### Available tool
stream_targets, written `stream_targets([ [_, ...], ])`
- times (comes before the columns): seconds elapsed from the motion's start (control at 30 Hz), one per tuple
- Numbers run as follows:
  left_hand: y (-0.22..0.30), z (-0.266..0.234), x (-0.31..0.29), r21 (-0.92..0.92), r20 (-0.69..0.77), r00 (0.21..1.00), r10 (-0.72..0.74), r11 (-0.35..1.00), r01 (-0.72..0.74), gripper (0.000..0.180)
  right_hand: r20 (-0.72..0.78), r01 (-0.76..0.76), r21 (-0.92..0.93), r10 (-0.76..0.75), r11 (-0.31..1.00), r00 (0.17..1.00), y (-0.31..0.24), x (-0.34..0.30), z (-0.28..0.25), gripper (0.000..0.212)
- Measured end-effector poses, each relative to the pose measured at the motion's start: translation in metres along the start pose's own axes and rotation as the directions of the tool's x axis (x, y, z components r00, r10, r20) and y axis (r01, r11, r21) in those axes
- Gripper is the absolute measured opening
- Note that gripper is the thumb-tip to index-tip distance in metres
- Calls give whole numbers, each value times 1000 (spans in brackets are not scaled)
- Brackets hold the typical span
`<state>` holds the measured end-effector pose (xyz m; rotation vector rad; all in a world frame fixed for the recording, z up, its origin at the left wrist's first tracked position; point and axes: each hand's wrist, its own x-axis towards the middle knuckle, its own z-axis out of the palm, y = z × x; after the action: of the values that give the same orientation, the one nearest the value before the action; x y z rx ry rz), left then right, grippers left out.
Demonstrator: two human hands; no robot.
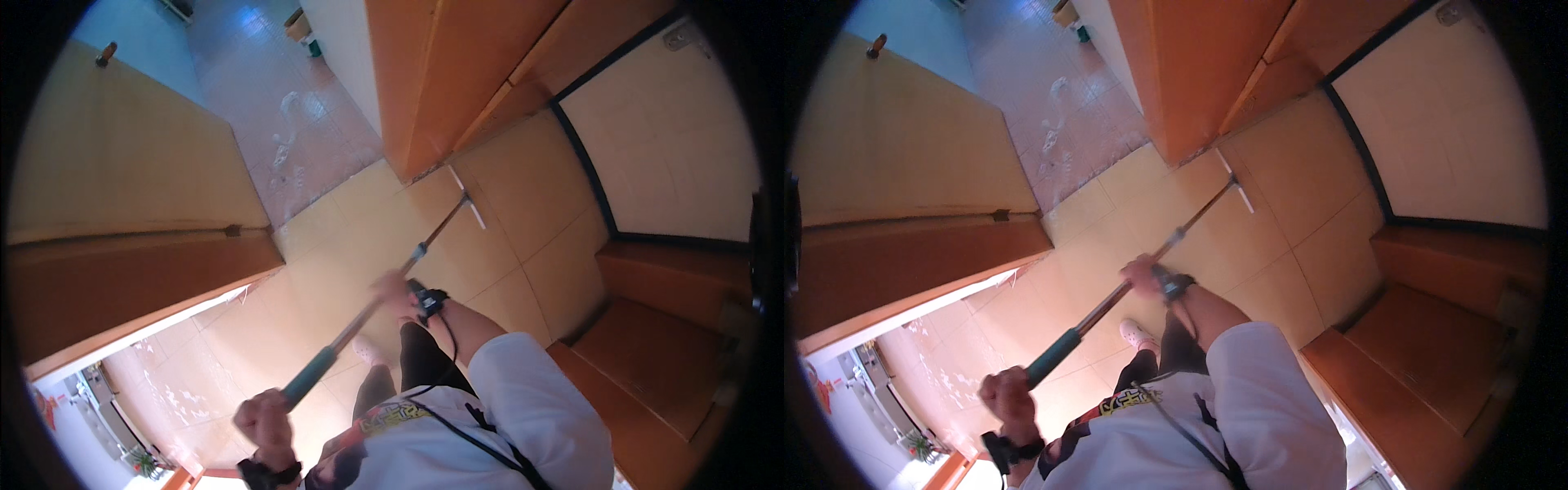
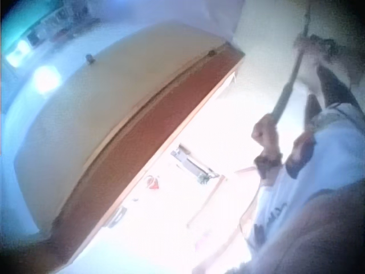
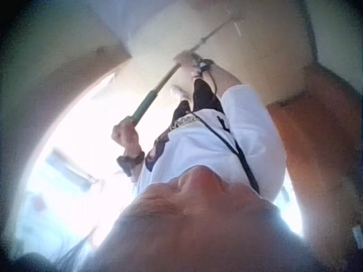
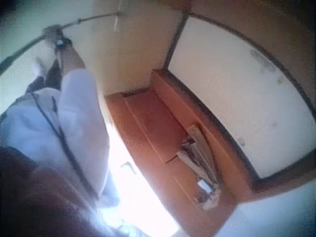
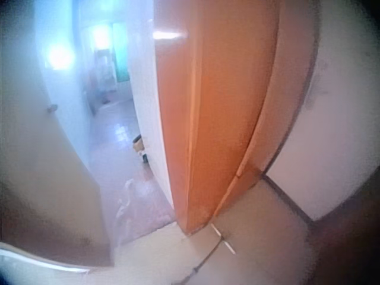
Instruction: The person mops the tiled floor of a bedroom using a long-handled mop. They move the mop back and forth across the floor, covering areas near the bed, a clothes rack, and a doorway.
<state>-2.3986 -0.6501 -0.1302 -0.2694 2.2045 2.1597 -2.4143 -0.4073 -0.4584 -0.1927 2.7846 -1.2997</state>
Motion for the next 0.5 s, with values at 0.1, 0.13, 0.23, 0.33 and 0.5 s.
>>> stream_targets([
  [0.1,34,-52,-11,434,-19,975,220,881,-190,36,145,122,-85,-109,989,983,-73,14,45,18],
  [0.13,44,-63,-14,299,-96,969,228,935,-190,35,133,-154,100,140,983,981,-109,18,58,13],
  [0.23,77,-91,-31,188,-239,941,239,962,-196,33,323,203,128,-235,971,917,-156,34,49,3],
  [0.33,96,-109,-42,166,-280,920,275,957,-236,33,382,290,221,-357,931,853,-197,60,38,6],
  [0.5,86,-126,-59,185,-413,855,313,948,-258,32,358,397,158,-427,904,830,-209,87,32,5],
])
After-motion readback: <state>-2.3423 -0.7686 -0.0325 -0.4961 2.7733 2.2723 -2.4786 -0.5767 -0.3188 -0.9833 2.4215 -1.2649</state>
